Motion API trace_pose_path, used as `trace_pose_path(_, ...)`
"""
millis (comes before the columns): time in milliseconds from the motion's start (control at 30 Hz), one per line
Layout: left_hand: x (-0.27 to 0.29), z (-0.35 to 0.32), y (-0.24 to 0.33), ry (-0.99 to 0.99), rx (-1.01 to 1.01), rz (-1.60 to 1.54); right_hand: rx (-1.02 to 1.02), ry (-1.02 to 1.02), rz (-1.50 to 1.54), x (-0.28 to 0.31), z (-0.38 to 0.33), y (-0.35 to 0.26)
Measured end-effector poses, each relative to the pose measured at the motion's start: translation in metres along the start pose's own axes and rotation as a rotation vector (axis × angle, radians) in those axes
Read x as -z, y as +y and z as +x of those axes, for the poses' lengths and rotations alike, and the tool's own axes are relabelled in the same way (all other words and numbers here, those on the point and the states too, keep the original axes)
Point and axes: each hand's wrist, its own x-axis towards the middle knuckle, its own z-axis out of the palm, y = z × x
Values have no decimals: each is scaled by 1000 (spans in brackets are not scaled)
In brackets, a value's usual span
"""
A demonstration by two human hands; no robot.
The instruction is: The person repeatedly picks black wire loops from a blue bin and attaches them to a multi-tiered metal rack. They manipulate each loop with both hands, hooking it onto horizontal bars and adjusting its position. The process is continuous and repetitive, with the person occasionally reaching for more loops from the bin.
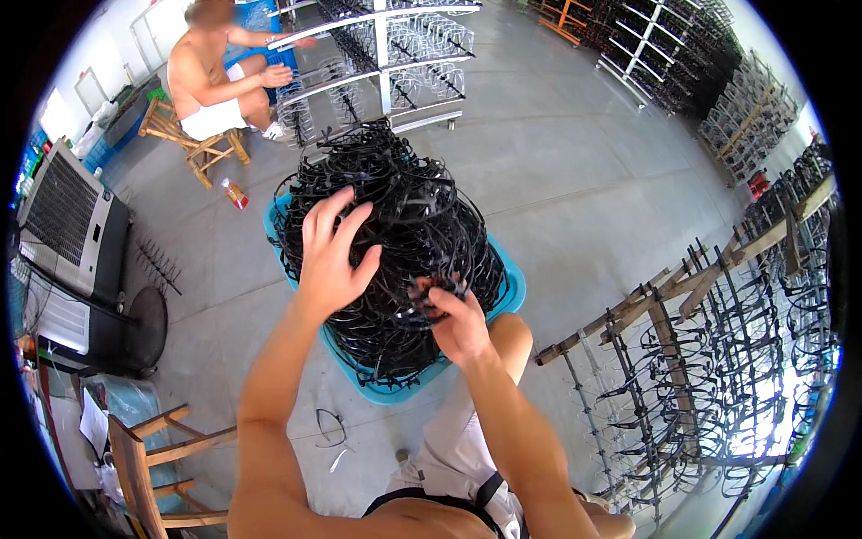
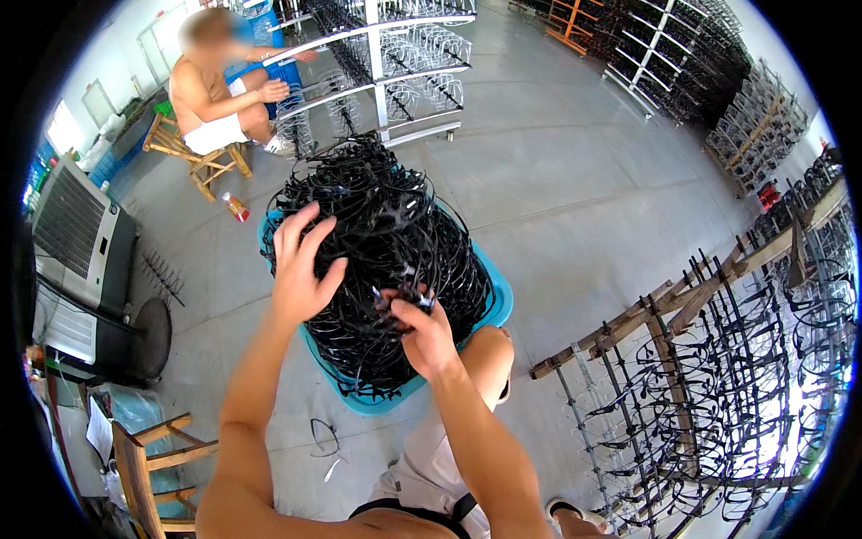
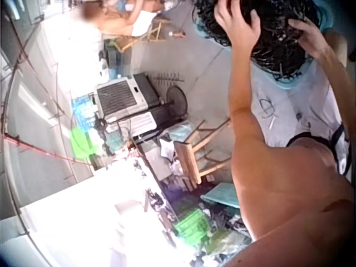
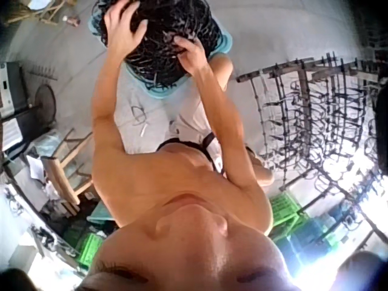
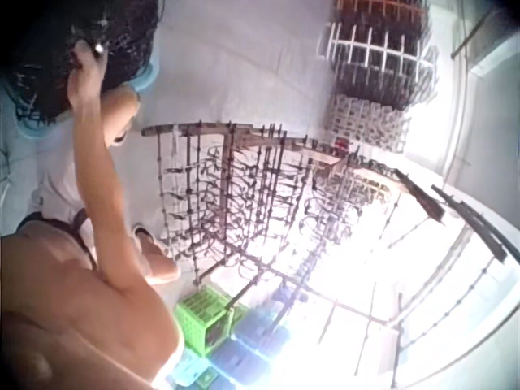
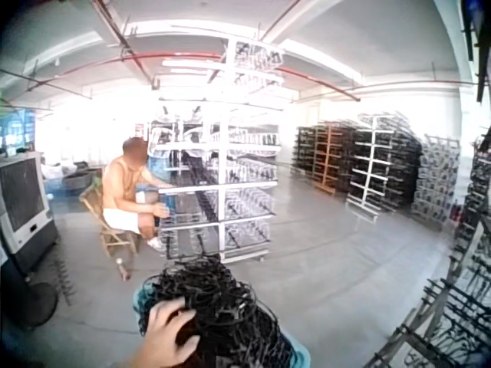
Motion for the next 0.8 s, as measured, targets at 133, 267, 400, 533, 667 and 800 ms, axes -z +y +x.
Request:
trace_pose_path(133,-48,15,-27,-391,-182,-235,44,23,-29,3,-20,-1)
trace_pose_path(267,-61,18,-22,-150,395,-507,55,126,127,18,-36,-12)
trace_pose_path(400,-76,15,-22,-431,45,-1,126,132,269,24,-68,-31)
trace_pose_path(533,-58,8,-4,-530,-40,123,296,117,78,24,-114,-47)
trace_pose_path(667,-12,11,56,-212,-36,-196,417,167,-69,26,-157,-70)
trace_pose_path(800,16,-40,161,-1146,-214,-1357,460,170,62,19,-187,-82)
